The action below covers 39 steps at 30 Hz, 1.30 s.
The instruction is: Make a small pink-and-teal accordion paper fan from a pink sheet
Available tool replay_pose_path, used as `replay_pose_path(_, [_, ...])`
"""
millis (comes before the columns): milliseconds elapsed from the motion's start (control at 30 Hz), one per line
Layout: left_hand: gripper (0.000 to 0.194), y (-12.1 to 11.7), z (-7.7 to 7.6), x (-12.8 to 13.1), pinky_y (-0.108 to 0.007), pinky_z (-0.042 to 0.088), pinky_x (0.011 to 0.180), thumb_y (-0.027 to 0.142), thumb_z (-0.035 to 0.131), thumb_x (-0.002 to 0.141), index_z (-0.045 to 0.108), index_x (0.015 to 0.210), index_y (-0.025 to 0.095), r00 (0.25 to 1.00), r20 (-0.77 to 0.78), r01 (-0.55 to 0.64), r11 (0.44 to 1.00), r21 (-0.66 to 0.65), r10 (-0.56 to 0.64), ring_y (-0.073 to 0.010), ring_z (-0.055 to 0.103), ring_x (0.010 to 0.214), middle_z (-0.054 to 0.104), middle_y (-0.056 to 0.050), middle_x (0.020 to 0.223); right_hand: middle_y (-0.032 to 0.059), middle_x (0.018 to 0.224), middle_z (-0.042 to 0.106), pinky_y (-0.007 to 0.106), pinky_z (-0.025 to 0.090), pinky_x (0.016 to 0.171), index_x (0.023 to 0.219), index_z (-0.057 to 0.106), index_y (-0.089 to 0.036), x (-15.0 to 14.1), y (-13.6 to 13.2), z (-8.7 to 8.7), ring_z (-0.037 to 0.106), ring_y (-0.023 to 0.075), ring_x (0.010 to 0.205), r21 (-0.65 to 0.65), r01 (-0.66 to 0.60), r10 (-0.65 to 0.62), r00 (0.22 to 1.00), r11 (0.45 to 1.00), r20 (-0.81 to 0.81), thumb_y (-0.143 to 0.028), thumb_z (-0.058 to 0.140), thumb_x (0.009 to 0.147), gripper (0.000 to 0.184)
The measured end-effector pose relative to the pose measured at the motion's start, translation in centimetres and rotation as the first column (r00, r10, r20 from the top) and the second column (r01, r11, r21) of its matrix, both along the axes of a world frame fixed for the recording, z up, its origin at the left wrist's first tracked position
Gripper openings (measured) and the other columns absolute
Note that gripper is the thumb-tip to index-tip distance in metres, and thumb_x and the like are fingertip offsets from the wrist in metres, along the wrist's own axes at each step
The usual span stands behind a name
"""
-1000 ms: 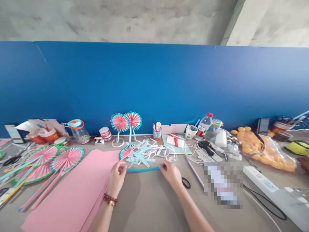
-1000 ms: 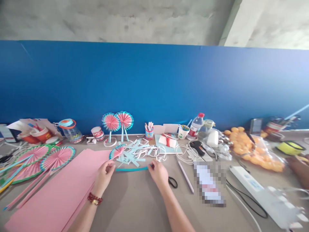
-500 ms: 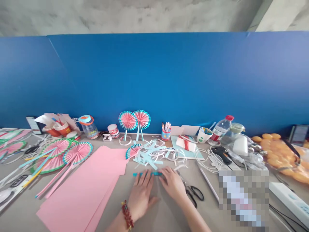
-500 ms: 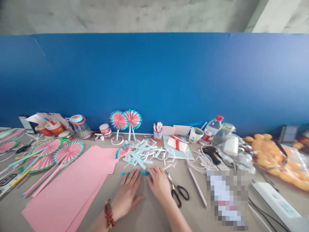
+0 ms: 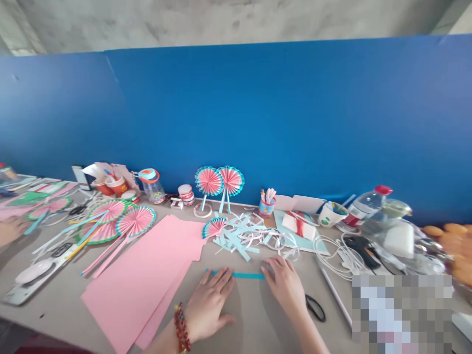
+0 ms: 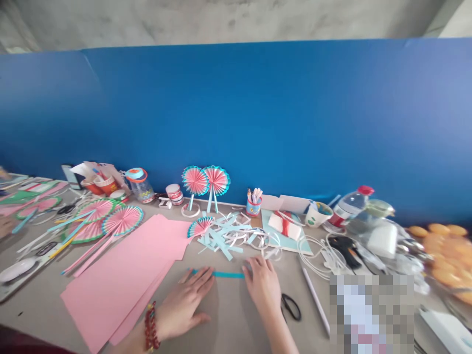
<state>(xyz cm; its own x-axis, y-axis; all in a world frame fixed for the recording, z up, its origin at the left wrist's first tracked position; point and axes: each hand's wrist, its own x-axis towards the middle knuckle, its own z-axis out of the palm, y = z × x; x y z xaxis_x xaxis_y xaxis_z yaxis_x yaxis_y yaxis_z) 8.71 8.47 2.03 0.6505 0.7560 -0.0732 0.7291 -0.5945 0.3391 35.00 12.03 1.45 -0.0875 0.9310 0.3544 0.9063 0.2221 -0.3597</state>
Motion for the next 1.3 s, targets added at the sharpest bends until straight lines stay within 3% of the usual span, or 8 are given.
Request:
replay_pose_path(100, [0.079,-1.0,0.7,-1.1,-0.055,0.021,0.121,0.054,0.060,0.088,0.026,0.155,0.028,1.000,0.014,0.016,1.000,-0.015,-0.016,-0.0296,0.028,0.148,0.026,-0.008,0.161,0.0089,0.101,0.068,0.037,0.049,0.085,0.099,0.069,-0.023,-1.0,-0.3,0.3,0.064,0.0248,0.093,0.027,-0.121,0.123,0.986,0.992,-0.113,-0.033,0.045,0.096,0.026])
replay_pose_path(267, [0.068,0.5,1.8,-4.3,-0.051,0.020,0.122,0.044,0.056,0.093,0.028,0.153,0.031,0.999,0.014,-0.032,0.995,0.094,0.031,-0.0246,0.029,0.148,0.033,-0.004,0.159,0.0062,0.101,0.067,0.031,0.052,0.079,0.101,0.069,-0.026,-3.4,-1.1,0.1,0.065,0.0217,0.090,-0.177,-0.441,0.414,0.894,0.880,-0.172,-0.029,0.051,0.093,0.020])
replay_pose_path(467, [0.078,3.0,0.1,-12.3,-0.059,0.027,0.114,0.050,0.061,0.084,0.038,0.150,0.018,0.854,-0.145,-0.444,0.846,0.294,0.499,-0.0379,0.030,0.145,0.034,-0.019,0.156,0.0070,0.103,0.068,0.032,0.053,0.080,0.100,0.070,-0.025,-3.6,-1.0,-0.6,0.067,0.0220,0.092,-0.174,-0.387,0.354,0.916,0.906,-0.190,-0.028,0.050,0.092,0.022])
replay_pose_path(633, [0.080,-0.1,-3.0,-16.0,-0.051,0.036,0.111,0.054,0.057,0.086,0.029,0.154,0.022,0.843,-0.136,-0.457,0.826,0.331,0.521,-0.0324,0.032,0.146,0.033,-0.015,0.158,0.0062,0.100,0.068,0.030,0.054,0.079,0.099,0.070,-0.027,-3.6,-0.9,-0.7,0.067,0.0215,0.091,-0.147,-0.386,0.356,0.914,0.911,-0.194,-0.031,0.051,0.092,0.021])
replay_pose_path(800, [0.066,-2.0,-3.6,-15.3,-0.051,0.034,0.113,0.049,0.049,0.094,0.035,0.151,0.019,0.841,-0.082,-0.467,0.795,0.387,0.534,-0.0309,0.032,0.146,0.033,-0.015,0.158,0.0063,0.102,0.068,0.031,0.053,0.082,0.101,0.070,-0.026,-3.8,-0.9,-0.9,0.067,0.0217,0.094,-0.137,-0.386,0.360,0.915,0.912,-0.181,-0.033,0.051,0.093,0.022])
replay_pose_path(967, [0.041,-1.4,-1.5,-13.4,-0.049,0.037,0.110,0.030,0.045,0.096,0.053,0.136,0.022,0.838,-0.023,-0.505,0.791,0.345,0.545,-0.0285,0.042,0.139,0.047,-0.010,0.150,0.0063,0.103,0.068,0.032,0.052,0.084,0.101,0.070,-0.025,-3.8,-1.2,-0.7,0.066,0.0222,0.096,-0.168,-0.385,0.358,0.918,0.907,-0.170,-0.032,0.052,0.092,0.021])
replay_pose_path(1133, [0.027,-0.7,1.3,-12.5,-0.034,0.049,0.088,0.019,0.038,0.096,0.065,0.096,0.021,0.827,0.072,-0.558,0.798,0.227,0.558,-0.0207,0.065,0.103,0.069,-0.007,0.112,0.0060,0.103,0.068,0.031,0.052,0.083,0.099,0.070,-0.026,-3.8,-1.3,-0.4,0.066,0.0218,0.095,-0.181,-0.388,0.360,0.918,0.904,-0.169,-0.031,0.051,0.093,0.021])
replay_pose_path(1300, [0.022,-0.8,2.9,-11.8,-0.030,0.045,0.071,0.021,0.042,0.095,0.058,0.080,0.021,0.796,0.112,-0.602,0.758,0.250,0.595,-0.0186,0.062,0.079,0.065,-0.002,0.083,0.0062,0.103,0.067,0.033,0.053,0.083,0.100,0.069,-0.025,-3.9,-1.3,-0.3,0.066,0.0226,0.095,-0.184,-0.402,0.378,0.913,0.897,-0.152,-0.031,0.052,0.093,0.020])
